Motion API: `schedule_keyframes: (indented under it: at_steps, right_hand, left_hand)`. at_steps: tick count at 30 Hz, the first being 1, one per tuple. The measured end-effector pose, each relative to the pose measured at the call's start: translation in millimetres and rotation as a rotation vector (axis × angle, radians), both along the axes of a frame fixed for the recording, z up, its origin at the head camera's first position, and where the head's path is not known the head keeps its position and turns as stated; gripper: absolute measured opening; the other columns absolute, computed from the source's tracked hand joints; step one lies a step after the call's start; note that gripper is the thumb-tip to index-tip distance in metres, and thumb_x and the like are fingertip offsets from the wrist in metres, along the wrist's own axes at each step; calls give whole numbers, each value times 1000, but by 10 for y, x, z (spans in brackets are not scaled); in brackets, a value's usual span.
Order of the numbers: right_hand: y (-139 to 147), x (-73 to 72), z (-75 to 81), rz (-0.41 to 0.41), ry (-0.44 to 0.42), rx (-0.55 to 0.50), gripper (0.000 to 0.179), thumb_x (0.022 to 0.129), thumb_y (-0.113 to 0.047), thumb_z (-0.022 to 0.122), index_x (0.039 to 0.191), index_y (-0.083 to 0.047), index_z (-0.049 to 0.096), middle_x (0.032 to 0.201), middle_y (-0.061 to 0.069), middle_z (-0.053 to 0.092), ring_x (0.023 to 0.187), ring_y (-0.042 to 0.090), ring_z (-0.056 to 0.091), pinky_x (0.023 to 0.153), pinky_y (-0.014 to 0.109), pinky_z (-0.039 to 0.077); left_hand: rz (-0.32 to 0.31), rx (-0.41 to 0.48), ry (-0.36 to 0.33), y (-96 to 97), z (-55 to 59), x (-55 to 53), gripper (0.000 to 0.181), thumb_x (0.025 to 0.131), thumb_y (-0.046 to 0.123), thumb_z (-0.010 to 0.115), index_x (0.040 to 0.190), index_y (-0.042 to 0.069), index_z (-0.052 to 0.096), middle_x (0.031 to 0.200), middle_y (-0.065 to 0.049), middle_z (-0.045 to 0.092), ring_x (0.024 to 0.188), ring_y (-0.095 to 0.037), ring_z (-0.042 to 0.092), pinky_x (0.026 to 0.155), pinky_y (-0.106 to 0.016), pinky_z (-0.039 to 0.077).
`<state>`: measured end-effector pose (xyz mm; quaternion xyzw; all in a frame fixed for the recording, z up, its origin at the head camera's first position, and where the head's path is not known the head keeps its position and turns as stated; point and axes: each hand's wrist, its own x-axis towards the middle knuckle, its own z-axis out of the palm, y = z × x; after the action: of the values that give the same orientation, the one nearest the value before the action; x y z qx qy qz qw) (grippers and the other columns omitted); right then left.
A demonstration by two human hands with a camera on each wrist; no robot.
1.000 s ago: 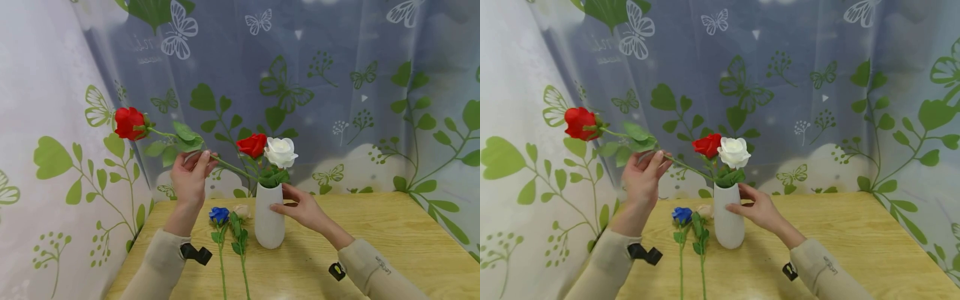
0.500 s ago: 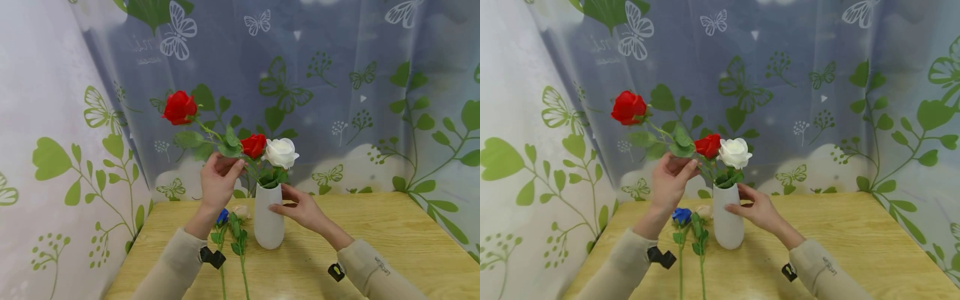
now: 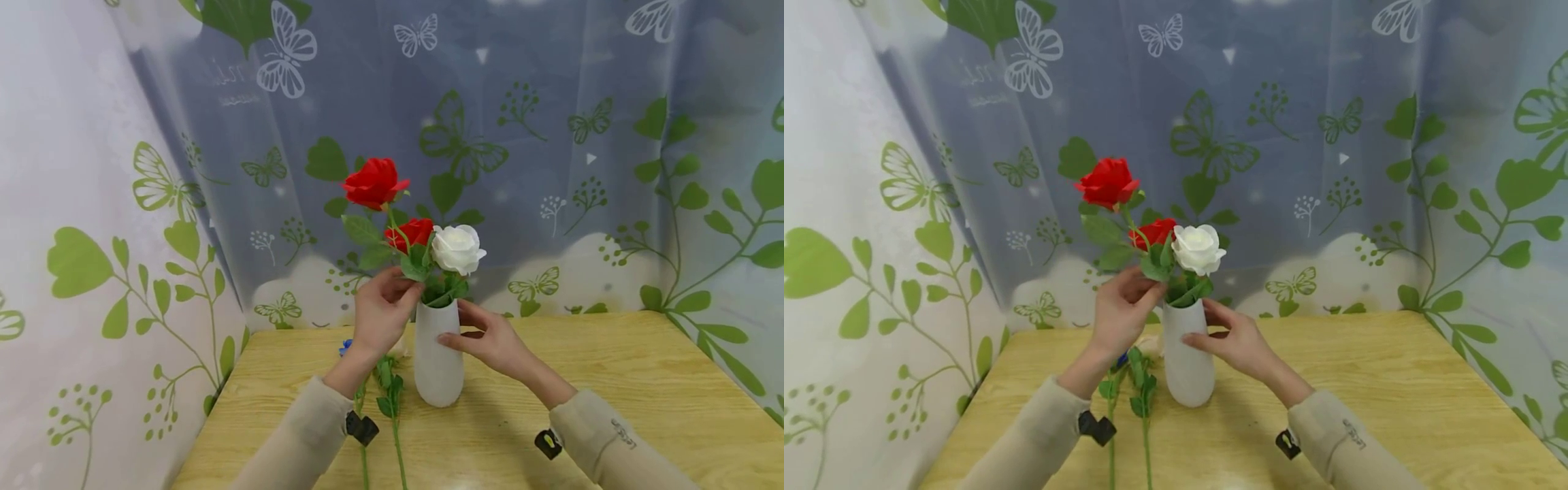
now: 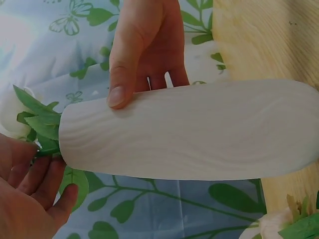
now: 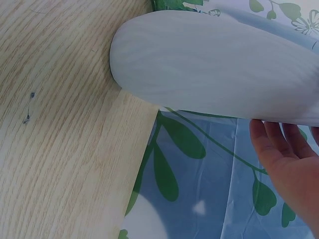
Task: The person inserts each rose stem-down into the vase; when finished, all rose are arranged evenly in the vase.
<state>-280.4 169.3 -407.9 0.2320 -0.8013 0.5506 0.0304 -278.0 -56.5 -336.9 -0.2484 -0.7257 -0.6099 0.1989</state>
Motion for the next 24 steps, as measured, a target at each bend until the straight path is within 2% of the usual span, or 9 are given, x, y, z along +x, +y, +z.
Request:
schedule_keyframes:
  at_steps: [5,12,18,24]
  right_hand:
    - [-11,-2,7,-11,9,17,73,96,-31,80,160,-22,46,146,8,64,131,31,64,102,40,61]
    - [-19,15,3,-11,1,21,71,96,-32,80,159,-27,47,146,7,64,131,31,64,97,34,62]
    - [-17,18,-8,-6,-1,14,70,97,-31,79,159,-27,47,147,7,63,131,32,64,94,30,63]
    - [-19,15,-3,-3,8,14,70,97,-32,79,159,-27,47,147,7,63,131,32,65,94,29,62]
  left_hand:
    - [-1,2,19,-15,-16,-22,24,102,10,69,123,4,77,109,-18,80,98,-32,78,83,-28,63]
    - [26,-8,16,-21,-43,-40,18,101,10,71,115,3,81,100,-17,81,77,-16,74,61,-22,54]
    - [54,-69,-32,-21,-44,-7,17,97,9,72,110,4,83,95,-16,81,77,-24,76,62,-23,56]
    - [40,-114,-56,-28,-40,3,19,96,6,72,111,4,83,99,-17,81,78,-32,78,67,-25,62]
